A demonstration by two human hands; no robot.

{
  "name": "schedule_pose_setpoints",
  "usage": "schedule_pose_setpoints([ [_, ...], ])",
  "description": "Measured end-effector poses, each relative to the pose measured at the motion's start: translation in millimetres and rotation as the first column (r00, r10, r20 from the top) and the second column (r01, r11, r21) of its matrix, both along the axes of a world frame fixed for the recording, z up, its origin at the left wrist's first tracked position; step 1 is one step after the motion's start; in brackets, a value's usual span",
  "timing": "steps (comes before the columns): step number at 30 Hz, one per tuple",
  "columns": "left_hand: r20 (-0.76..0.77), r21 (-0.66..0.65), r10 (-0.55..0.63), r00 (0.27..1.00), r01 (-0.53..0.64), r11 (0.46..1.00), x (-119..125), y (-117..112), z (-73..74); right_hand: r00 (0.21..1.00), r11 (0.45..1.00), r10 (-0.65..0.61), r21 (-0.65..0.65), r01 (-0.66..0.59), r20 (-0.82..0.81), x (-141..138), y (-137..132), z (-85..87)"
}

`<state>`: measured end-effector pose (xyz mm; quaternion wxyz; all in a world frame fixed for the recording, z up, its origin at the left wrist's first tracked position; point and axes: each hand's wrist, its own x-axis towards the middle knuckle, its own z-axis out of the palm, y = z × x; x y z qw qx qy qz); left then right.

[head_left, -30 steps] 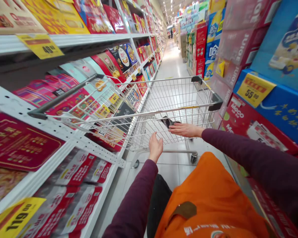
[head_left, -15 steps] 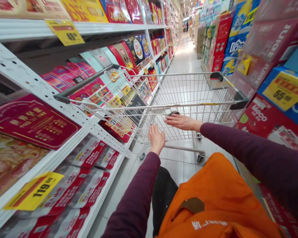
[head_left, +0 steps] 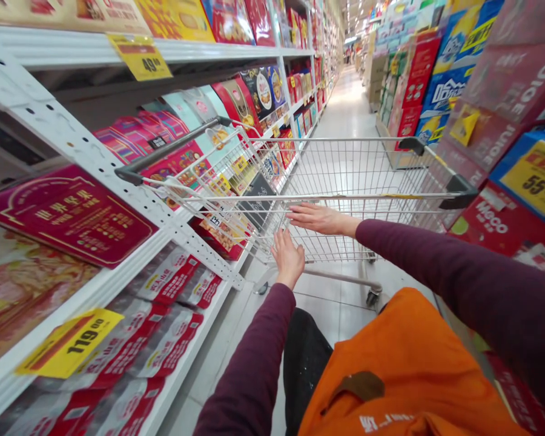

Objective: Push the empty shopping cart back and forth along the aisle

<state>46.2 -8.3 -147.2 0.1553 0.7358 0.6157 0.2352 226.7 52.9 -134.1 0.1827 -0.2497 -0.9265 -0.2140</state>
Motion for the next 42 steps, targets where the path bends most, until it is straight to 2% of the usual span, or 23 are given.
schedule_pose_setpoints([
  [4,0.000,0.003,0.020,1.000,-0.020,1.000,-13,-2,-2.6,0.991,0.997,0.044,-0.068,-0.036,0.130,0,-10,-54.7],
  [6,-0.003,0.005,0.029,1.000,-0.029,1.000,-19,-3,-2.5,0.984,0.996,0.061,-0.070,-0.050,0.167,-2,-11,-66.1],
  [8,-0.016,0.002,0.037,0.999,-0.037,0.999,-25,-2,-0.7,0.984,0.996,0.069,-0.063,-0.060,0.167,-9,-5,-56.6],
  [12,-0.025,0.014,0.065,0.998,-0.065,0.998,-30,3,4.7,0.998,0.999,0.036,0.018,-0.037,0.056,-30,16,-6.8],
  [14,-0.027,0.027,0.076,0.997,-0.075,0.997,-32,4,6.2,0.999,0.998,0.030,0.050,-0.032,0.025,-38,21,4.3],
  [16,-0.034,0.035,0.074,0.997,-0.073,0.997,-34,4,6.2,0.999,0.999,0.025,0.033,-0.026,0.048,-41,19,-5.2],
  [20,-0.063,0.037,0.071,0.995,-0.069,0.997,-42,0,3.3,0.989,0.999,0.005,-0.048,0.002,0.148,-38,2,-54.1],
  [21,-0.068,0.034,0.079,0.995,-0.077,0.996,-44,-1,2.7,0.986,0.998,0.009,-0.056,0.000,0.164,-38,-1,-61.7],
  [23,-0.079,0.028,0.096,0.992,-0.094,0.995,-48,-1,2.3,0.985,0.998,0.022,-0.057,-0.012,0.172,-41,-1,-61.6],
  [25,-0.091,0.026,0.107,0.990,-0.105,0.994,-49,1,3.3,0.990,0.999,0.021,-0.033,-0.017,0.139,-47,5,-41.6],
  [29,-0.087,0.054,0.109,0.990,-0.104,0.993,-49,5,6.4,0.999,0.995,0.016,0.094,-0.012,-0.041,-64,26,14.2],
  [31,-0.084,0.070,0.106,0.991,-0.101,0.992,-49,6,6.4,0.997,0.992,0.035,0.123,-0.026,-0.067,-70,32,24.4],
  [33,-0.100,0.081,0.115,0.988,-0.107,0.991,-51,4,4.7,0.998,0.994,0.039,0.105,-0.034,-0.047,-73,33,16.2],
  [37,-0.163,0.077,0.140,0.977,-0.129,0.989,-60,0,0.3,1.000,0.999,0.029,0.013,-0.029,0.009,-73,30,-29.0],
  [39,-0.184,0.064,0.157,0.970,-0.148,0.987,-65,-2,-0.4,0.998,0.999,0.035,-0.036,-0.033,0.058,-73,27,-46.2],
  [41,-0.196,0.057,0.176,0.965,-0.168,0.984,-70,-2,0.3,0.994,0.997,0.044,-0.065,-0.038,0.097,-74,25,-48.9],
  [42,-0.200,0.058,0.183,0.963,-0.174,0.983,-71,-2,1.0,0.994,0.997,0.047,-0.064,-0.041,0.101,-75,25,-43.9],
])
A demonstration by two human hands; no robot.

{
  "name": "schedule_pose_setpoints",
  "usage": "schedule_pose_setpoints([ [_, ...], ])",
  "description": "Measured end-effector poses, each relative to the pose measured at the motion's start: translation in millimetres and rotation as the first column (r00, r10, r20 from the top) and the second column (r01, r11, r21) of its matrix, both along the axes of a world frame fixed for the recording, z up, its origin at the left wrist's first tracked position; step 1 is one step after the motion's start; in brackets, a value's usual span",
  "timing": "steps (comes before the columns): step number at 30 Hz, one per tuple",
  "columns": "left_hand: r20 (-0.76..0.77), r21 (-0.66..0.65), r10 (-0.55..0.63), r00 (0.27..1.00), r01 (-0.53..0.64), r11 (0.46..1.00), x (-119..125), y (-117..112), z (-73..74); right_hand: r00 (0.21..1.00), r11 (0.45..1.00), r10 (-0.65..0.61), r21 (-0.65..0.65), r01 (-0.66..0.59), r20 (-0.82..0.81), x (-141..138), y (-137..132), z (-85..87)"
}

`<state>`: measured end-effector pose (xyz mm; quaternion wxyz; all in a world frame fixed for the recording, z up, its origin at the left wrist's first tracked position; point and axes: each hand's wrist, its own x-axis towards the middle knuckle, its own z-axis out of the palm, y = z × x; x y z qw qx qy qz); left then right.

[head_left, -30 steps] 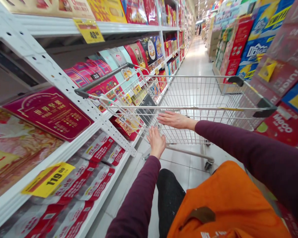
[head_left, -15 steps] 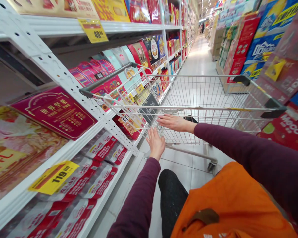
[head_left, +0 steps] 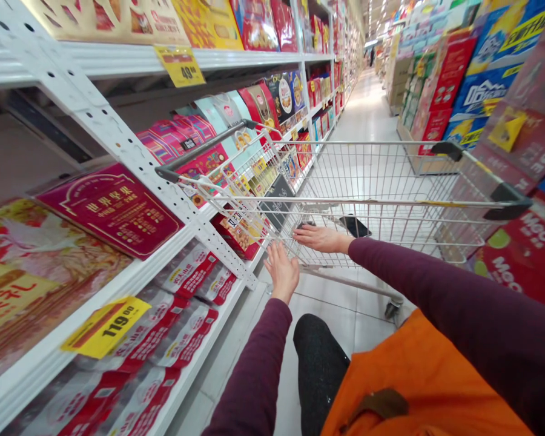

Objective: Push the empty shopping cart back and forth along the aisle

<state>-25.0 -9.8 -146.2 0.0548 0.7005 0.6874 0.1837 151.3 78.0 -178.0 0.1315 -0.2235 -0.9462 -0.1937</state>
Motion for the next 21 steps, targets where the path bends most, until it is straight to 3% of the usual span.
schedule_pose_setpoints([
  [5,-0.007,-0.002,-0.006,1.000,0.006,1.000,0,4,4.2,0.987,0.994,-0.023,0.101,0.040,-0.158,-18,8,59.9],
  [7,-0.008,-0.010,-0.010,1.000,0.010,1.000,2,5,5.3,0.980,0.993,-0.037,0.104,0.058,-0.194,-26,12,74.6],
  [10,-0.013,-0.015,-0.009,1.000,0.009,1.000,3,4,6.3,0.989,0.998,-0.025,0.047,0.032,-0.145,-31,12,63.4],
  [14,-0.016,-0.008,0.004,1.000,-0.004,1.000,-2,4,7.2,0.999,0.997,-0.017,-0.077,0.013,-0.052,-29,2,14.1],
  [16,-0.013,-0.001,0.005,1.000,-0.005,1.000,-6,5,7.5,1.000,0.992,-0.004,-0.128,0.001,-0.018,-28,-1,-0.5],
  [18,-0.005,0.012,0.005,1.000,-0.005,1.000,-10,6,7.6,1.000,0.991,0.018,-0.131,-0.020,-0.017,-29,1,3.4],
  [21,-0.005,0.049,0.012,1.000,-0.012,0.999,-15,9,7.5,0.996,0.998,0.035,-0.043,-0.039,-0.079,-38,15,39.7],
])
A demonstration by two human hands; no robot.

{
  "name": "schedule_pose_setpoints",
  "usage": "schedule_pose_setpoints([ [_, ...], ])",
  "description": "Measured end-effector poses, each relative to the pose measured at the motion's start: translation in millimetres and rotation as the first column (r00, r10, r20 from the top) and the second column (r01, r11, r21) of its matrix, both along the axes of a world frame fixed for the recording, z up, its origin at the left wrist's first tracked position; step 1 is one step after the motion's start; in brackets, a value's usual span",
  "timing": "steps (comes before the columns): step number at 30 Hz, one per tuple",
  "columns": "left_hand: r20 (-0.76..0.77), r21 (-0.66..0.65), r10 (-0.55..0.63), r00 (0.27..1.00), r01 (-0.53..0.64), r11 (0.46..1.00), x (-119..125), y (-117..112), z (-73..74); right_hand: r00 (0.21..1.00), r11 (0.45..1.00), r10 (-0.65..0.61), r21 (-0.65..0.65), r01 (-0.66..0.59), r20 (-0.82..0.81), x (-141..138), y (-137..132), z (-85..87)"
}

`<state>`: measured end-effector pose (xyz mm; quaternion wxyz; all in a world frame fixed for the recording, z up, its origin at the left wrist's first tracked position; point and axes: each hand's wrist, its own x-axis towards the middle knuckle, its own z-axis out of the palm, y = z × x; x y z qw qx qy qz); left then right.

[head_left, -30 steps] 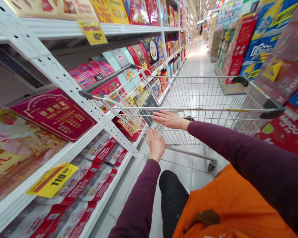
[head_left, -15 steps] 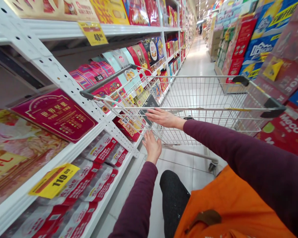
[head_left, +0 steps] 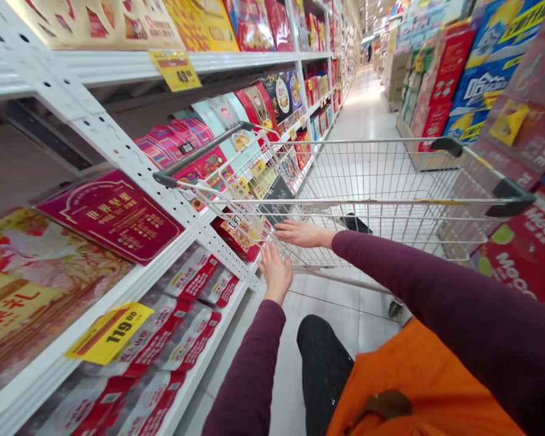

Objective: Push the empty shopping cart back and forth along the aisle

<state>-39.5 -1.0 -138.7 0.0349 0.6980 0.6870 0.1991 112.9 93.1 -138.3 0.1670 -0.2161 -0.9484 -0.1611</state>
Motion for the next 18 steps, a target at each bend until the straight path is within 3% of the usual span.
schedule_pose_setpoints([
  [3,-0.016,0.022,0.009,1.000,-0.009,1.000,-1,2,1.3,0.995,0.994,-0.021,0.107,0.031,-0.098,-14,17,37.6],
  [5,-0.022,0.014,0.015,1.000,-0.015,1.000,-2,2,3.2,0.994,0.991,-0.023,0.126,0.036,-0.106,-21,22,41.3],
  [7,-0.021,0.001,0.019,1.000,-0.019,1.000,-4,2,5.2,0.998,0.996,-0.028,0.085,0.033,-0.053,-25,18,23.1],
  [11,-0.011,0.004,0.028,1.000,-0.028,1.000,-13,3,6.7,0.992,0.998,-0.045,-0.048,0.051,0.115,-21,1,-36.5],
  [13,0.003,0.013,0.034,0.999,-0.034,0.999,-19,4,7.0,0.988,0.998,-0.029,-0.059,0.038,0.153,-18,-3,-46.9],
  [15,0.020,0.024,0.038,0.999,-0.038,0.999,-22,6,8.4,0.992,0.999,-0.017,-0.025,0.020,0.124,-21,1,-33.1],
  [18,0.034,0.022,0.030,0.999,-0.031,0.999,-22,11,13.4,1.000,0.996,-0.013,0.092,0.016,-0.027,-33,13,17.4],
])
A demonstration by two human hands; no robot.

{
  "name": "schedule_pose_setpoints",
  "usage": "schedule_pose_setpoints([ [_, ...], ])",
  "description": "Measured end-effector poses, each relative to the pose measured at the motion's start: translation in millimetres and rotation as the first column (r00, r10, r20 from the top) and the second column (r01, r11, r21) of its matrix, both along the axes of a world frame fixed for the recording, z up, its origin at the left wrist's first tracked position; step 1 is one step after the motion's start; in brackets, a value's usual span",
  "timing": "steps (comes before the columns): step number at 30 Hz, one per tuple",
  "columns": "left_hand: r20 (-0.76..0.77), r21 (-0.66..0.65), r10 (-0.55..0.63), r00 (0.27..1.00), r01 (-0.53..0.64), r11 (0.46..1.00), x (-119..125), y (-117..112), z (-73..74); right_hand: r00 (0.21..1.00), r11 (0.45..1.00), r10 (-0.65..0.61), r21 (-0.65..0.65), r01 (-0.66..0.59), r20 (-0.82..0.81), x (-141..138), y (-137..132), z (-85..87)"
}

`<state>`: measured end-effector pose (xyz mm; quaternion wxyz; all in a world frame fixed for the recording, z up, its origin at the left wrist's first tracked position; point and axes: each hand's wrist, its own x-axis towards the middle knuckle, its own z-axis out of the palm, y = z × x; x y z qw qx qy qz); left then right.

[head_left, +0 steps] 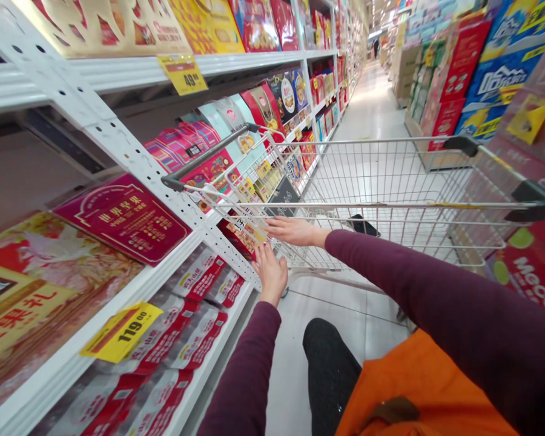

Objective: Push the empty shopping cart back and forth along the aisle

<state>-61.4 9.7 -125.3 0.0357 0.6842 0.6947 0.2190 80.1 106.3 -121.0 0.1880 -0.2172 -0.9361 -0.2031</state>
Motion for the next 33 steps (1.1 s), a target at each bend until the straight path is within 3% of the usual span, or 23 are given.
schedule_pose_setpoints([
  [2,-0.001,-0.018,-0.006,1.000,0.006,1.000,2,2,4.1,0.997,0.998,-0.032,0.060,0.036,-0.076,-10,7,30.9],
  [4,-0.001,-0.029,-0.009,1.000,0.009,1.000,4,4,7.0,0.995,0.996,-0.058,0.063,0.064,-0.083,-18,10,43.7],
  [6,0.003,-0.016,-0.012,1.000,0.012,1.000,3,3,8.6,0.997,0.998,-0.059,0.017,0.060,-0.040,-21,7,35.1],
  [10,-0.023,0.021,-0.007,1.000,0.007,1.000,2,4,14.3,0.999,0.991,-0.017,-0.133,0.023,0.048,-10,-13,-10.0],
  [12,-0.064,0.031,0.000,0.998,0.002,1.000,6,8,22.7,1.000,0.987,0.005,-0.160,-0.005,0.000,4,-26,-22.0],
  [15,-0.145,0.100,-0.036,0.989,0.051,0.994,21,20,43.4,0.969,0.996,-0.049,-0.078,0.031,-0.242,30,-41,-12.6],
  [19,-0.279,0.171,-0.170,0.945,0.223,0.960,51,43,73.0,0.829,0.965,-0.244,-0.046,0.257,-0.503,63,-52,16.8],
  [21,-0.346,0.137,-0.249,0.905,0.311,0.941,64,53,82.7,0.785,0.936,-0.332,-0.082,0.341,-0.523,83,-57,21.0],
  [24,-0.409,0.093,-0.306,0.860,0.373,0.923,73,63,89.8,0.730,0.898,-0.417,-0.120,0.423,-0.542,128,-77,10.3],
  [29,-0.416,0.110,-0.267,0.869,0.340,0.934,78,63,93.9,0.584,0.819,-0.511,-0.151,0.554,-0.630,232,-131,-21.9],
  [33,-0.385,0.145,-0.230,0.894,0.305,0.941,89,59,95.0,0.494,0.765,-0.568,-0.200,0.612,-0.658,284,-151,-36.4],
])
